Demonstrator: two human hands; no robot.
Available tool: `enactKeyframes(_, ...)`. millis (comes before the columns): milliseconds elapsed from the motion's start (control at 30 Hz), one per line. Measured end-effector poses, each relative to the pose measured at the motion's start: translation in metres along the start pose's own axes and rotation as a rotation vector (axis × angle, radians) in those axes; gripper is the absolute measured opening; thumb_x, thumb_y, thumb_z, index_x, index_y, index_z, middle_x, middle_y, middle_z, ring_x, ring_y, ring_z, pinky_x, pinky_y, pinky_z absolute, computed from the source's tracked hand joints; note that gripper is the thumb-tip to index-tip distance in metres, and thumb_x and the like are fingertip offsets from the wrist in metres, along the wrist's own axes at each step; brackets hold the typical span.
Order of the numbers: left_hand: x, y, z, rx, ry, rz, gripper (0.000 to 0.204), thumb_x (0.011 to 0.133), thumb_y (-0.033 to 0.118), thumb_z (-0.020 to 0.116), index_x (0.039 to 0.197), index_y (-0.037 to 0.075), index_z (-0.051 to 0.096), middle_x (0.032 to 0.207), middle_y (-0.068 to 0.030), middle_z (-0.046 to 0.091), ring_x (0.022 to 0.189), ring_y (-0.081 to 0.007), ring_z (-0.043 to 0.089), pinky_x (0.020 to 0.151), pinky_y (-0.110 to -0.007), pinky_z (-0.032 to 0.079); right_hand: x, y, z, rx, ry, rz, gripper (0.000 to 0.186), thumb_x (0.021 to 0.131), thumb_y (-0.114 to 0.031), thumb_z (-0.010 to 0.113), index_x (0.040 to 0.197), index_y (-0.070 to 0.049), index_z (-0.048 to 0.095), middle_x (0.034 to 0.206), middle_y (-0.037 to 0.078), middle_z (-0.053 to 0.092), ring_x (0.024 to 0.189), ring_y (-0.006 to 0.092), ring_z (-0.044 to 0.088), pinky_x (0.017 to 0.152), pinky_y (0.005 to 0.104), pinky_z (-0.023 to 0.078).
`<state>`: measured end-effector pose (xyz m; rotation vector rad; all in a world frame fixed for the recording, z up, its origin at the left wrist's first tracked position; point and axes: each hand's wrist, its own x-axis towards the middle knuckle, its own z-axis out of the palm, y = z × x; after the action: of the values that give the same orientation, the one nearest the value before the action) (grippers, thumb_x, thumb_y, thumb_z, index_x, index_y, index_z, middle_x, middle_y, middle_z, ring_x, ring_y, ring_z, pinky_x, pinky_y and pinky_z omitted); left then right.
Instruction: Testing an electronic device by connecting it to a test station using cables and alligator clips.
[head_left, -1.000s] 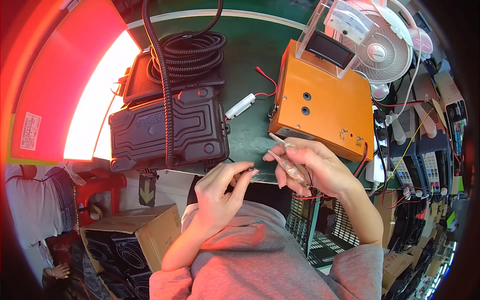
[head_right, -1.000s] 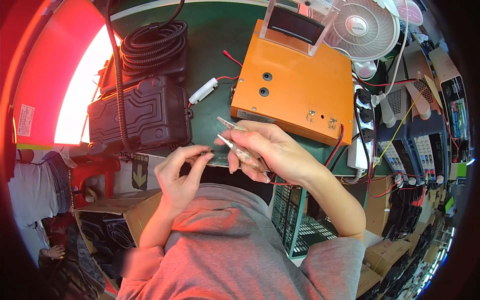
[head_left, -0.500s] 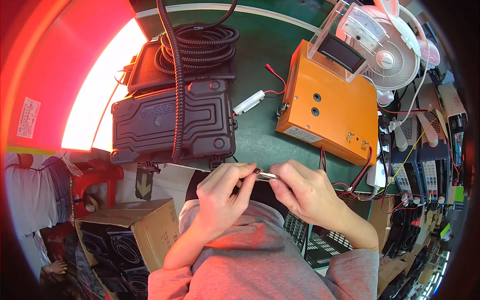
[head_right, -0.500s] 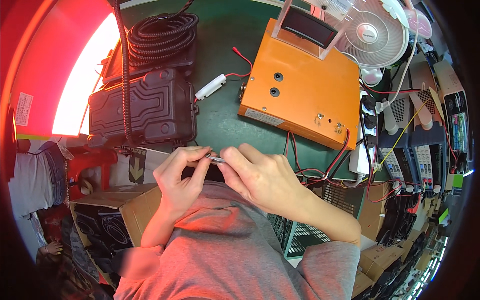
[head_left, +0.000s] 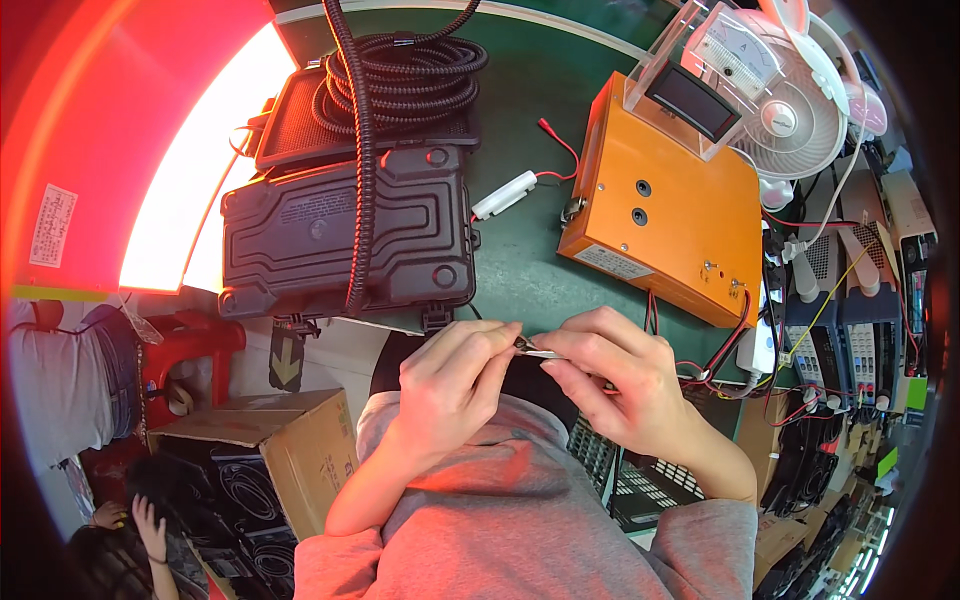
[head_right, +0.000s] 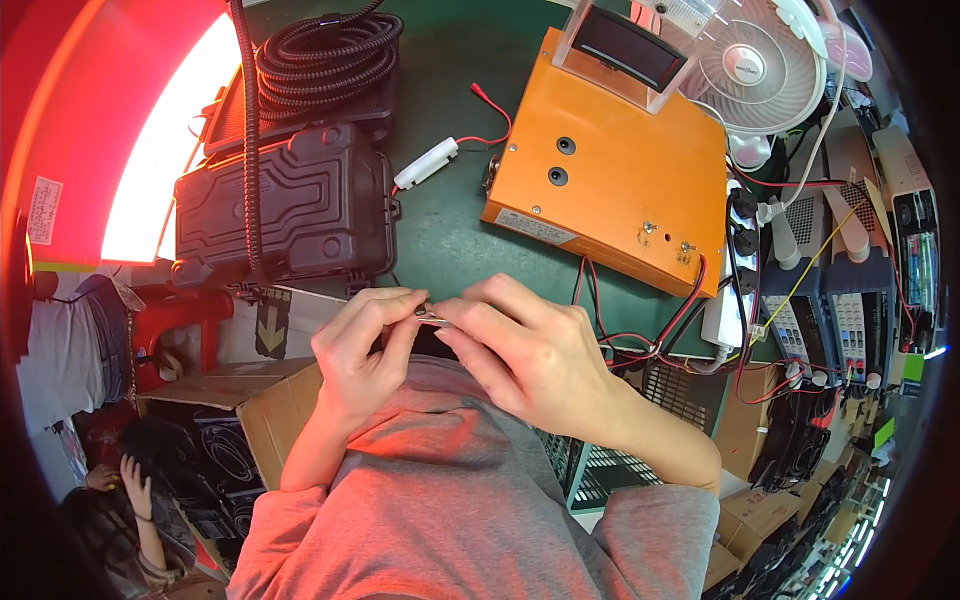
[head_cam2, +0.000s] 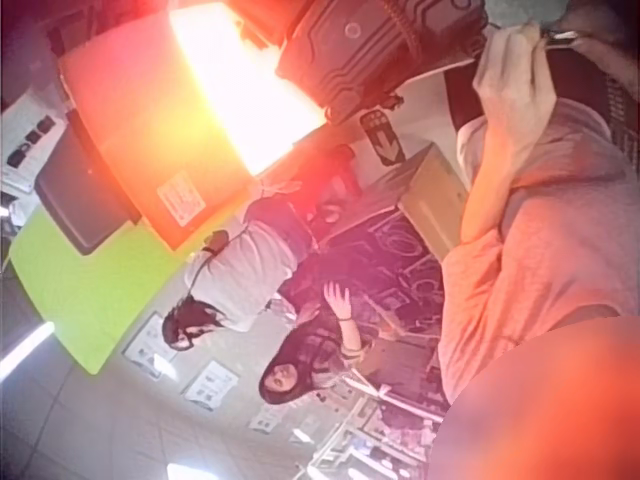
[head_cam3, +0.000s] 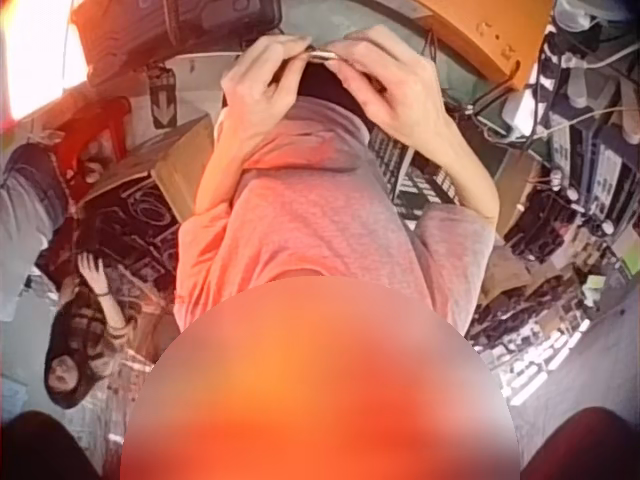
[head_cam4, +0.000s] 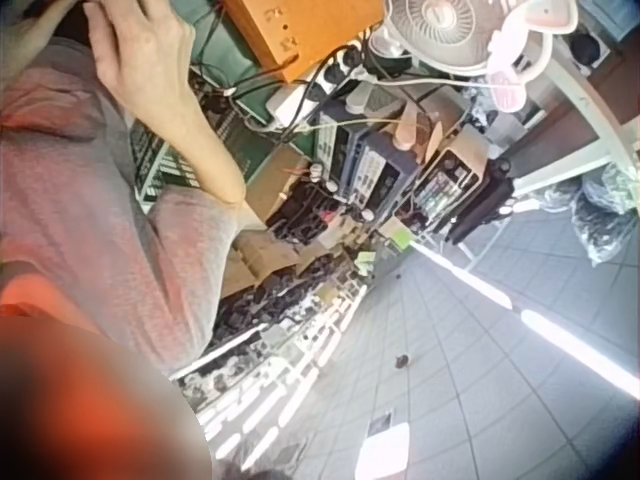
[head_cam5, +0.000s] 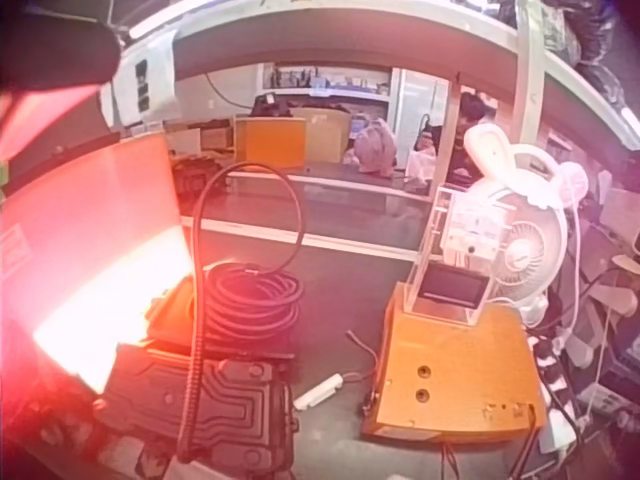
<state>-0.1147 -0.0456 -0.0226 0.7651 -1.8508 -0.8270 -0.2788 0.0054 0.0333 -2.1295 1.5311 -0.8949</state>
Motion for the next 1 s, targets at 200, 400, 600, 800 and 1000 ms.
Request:
enactKeyframes(200,-0.002,-0.003,-0.001,-0.018,0.021,-0.013,0.016,0.074,-0.009,0.064,0.089,-0.002,0.063,0.083,-0.0105,0.065,0.058,-0.0087,0.055,0.048,-0.02,0.043,-0.005,0.001,0.008,0.07,0.043,0.084,0.021,0.077,-0.004,0.066,0.097,-0.003,0.059,0.081,0.008,0.059,0.061,0.0188,0.06,0.047,0.0278,0.047)
enactKeyframes(400,-0.002,-0.002,0.0,-0.036,0.004,-0.039,0.016,0.074,-0.009,0.066,0.088,-0.001,0.063,0.081,-0.0095,0.064,0.053,-0.0066,0.051,0.045,-0.02,0.039,-0.008,0.009,0.016,-0.147,0.132,-0.062,0.023,0.074,-0.004,0.069,0.093,-0.002,0.056,0.08,0.008,0.058,0.058,0.0188,0.06,0.044,0.0283,0.048)
enactKeyframes(600,-0.001,-0.002,0.0,-0.019,0.01,-0.02,0.016,0.074,-0.008,0.066,0.088,-0.001,0.063,0.081,-0.0092,0.064,0.053,-0.0071,0.052,0.044,-0.019,0.039,-0.006,0.01,0.017,-0.222,0.199,-0.139,0.029,0.069,0.004,0.071,0.093,0.001,0.054,0.082,0.01,0.061,0.06,0.0172,0.061,0.045,0.0242,0.047)
enactKeyframes(800,-0.002,-0.003,0.0,0.024,-0.002,-0.002,0.016,0.074,-0.009,0.066,0.088,-0.002,0.063,0.082,-0.0101,0.065,0.055,-0.0085,0.054,0.045,-0.02,0.041,-0.009,0.01,0.017,-0.304,0.173,-0.157,0.026,0.068,0.005,0.07,0.09,0.003,0.056,0.082,0.011,0.062,0.062,0.0188,0.062,0.046,0.0247,0.048)
enactKeyframes(1000,-0.002,0.0,0.0,0.061,-0.014,0.023,0.019,0.072,-0.011,0.064,0.088,-0.002,0.063,0.083,-0.0126,0.065,0.065,-0.0157,0.062,0.052,-0.023,0.047,-0.01,0.014,0.019,-0.381,0.253,-0.273,0.019,0.071,-0.004,0.067,0.087,0.001,0.058,0.084,0.009,0.061,0.045,0.0087,0.052,0.039,0.0215,0.041)
